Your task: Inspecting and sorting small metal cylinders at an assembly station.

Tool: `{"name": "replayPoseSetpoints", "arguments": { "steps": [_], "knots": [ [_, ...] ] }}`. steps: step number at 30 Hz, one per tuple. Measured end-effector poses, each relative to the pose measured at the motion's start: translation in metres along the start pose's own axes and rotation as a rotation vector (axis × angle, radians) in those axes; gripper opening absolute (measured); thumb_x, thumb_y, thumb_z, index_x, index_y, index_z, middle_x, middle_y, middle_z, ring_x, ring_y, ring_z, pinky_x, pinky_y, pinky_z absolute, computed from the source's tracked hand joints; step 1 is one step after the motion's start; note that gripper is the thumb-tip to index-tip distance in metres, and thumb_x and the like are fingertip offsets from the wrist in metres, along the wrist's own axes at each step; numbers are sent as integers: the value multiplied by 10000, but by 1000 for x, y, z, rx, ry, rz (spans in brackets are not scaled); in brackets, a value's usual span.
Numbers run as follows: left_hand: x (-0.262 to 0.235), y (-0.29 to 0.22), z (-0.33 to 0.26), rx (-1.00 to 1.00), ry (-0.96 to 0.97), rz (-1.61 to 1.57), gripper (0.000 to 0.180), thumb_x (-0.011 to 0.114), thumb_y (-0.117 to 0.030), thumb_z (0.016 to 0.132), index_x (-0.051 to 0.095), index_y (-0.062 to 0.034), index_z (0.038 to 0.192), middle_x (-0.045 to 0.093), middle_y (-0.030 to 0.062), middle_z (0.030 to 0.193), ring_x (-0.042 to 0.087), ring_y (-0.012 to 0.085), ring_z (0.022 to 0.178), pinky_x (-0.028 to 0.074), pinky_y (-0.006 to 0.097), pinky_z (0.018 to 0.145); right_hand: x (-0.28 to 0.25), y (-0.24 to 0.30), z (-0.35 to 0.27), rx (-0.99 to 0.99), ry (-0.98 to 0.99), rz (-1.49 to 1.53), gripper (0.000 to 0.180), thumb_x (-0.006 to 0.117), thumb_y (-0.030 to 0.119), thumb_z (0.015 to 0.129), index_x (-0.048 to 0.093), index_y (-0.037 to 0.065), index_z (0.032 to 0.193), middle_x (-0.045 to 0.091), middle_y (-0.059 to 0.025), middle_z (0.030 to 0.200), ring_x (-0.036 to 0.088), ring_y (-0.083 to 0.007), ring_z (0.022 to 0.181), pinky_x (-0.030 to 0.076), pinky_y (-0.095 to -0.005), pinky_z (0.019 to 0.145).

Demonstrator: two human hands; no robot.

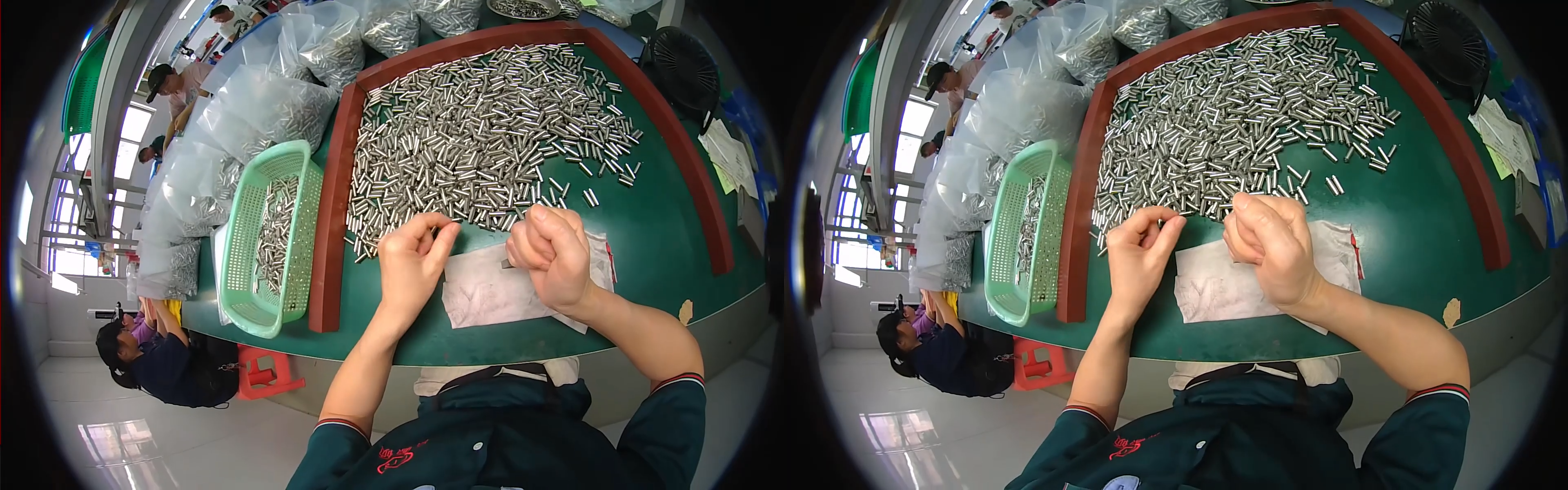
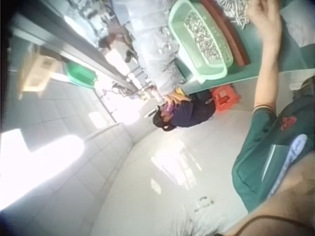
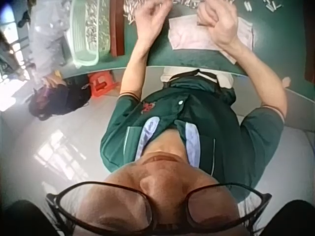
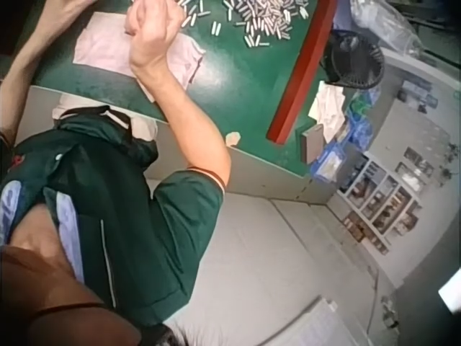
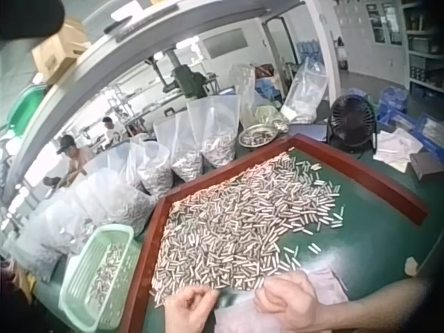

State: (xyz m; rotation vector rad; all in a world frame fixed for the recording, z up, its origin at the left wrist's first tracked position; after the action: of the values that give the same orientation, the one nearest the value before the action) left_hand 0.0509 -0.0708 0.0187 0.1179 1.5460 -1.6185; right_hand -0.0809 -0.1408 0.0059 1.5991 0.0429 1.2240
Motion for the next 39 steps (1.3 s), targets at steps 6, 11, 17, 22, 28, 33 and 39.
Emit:
{"name": "replayPoseSetpoints", "arguments": {
  "steps": [6,11,17,22,28,33,39],
  "knots": [
    [16,-19,1,273,-16,314,117,663,-95,682,615,-25,762,515,71,530,464,172,431,372,286,430,3,1,0,-1,5,-5,397,380,186,855,243,108,490,272,18,416,197,-66,400,193,-232,411],
    [21,-29,-2,362,62,278,90,646,-72,683,613,-29,756,558,92,590,532,212,514,410,304,475,2,1,0,-4,-6,-46,405,353,196,864,230,123,485,252,20,401,175,-79,384,183,-244,402],
    [49,-51,-29,461,504,-36,102,639,-3,662,631,-24,762,540,68,584,501,181,512,389,288,476,0,1,1,11,-22,-69,416,350,201,870,235,120,479,256,21,401,181,-79,388,177,-244,402],
    [42,-31,-23,187,473,69,210,701,-121,622,614,-29,790,434,38,507,379,132,417,321,268,400,-1,4,0,-10,-29,-79,423,345,198,874,242,116,472,254,23,399,182,-80,388,177,-246,404],
    [47,-30,-25,241,358,150,117,684,-78,641,599,-29,704,420,39,458,423,158,399,334,293,390,2,8,0,-39,27,20,399,333,184,864,243,118,481,247,24,399,167,-78,389,171,-246,398],
    [46,-24,-26,184,364,125,90,675,-54,652,598,-24,687,460,56,470,450,164,403,353,288,394,1,1,0,-19,-16,24,404,330,190,868,241,118,480,246,21,399,167,-78,388,172,-245,397],
    [46,-21,-25,140,392,123,91,677,-60,660,600,-23,690,495,69,492,467,160,411,369,273,403,2,0,-1,-4,-24,27,412,327,199,871,238,117,477,242,20,398,164,-78,388,172,-245,396]
  ]
}}
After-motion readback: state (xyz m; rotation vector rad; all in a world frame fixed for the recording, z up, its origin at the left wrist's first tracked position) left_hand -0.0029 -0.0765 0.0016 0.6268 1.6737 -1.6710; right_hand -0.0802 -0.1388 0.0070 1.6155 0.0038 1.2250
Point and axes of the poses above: each hand's wrist, its own z-axis towards the middle knuckle, its own x-axis out of the palm, y = z × x, the point moved 10 cm from there along z, towards the middle knuckle
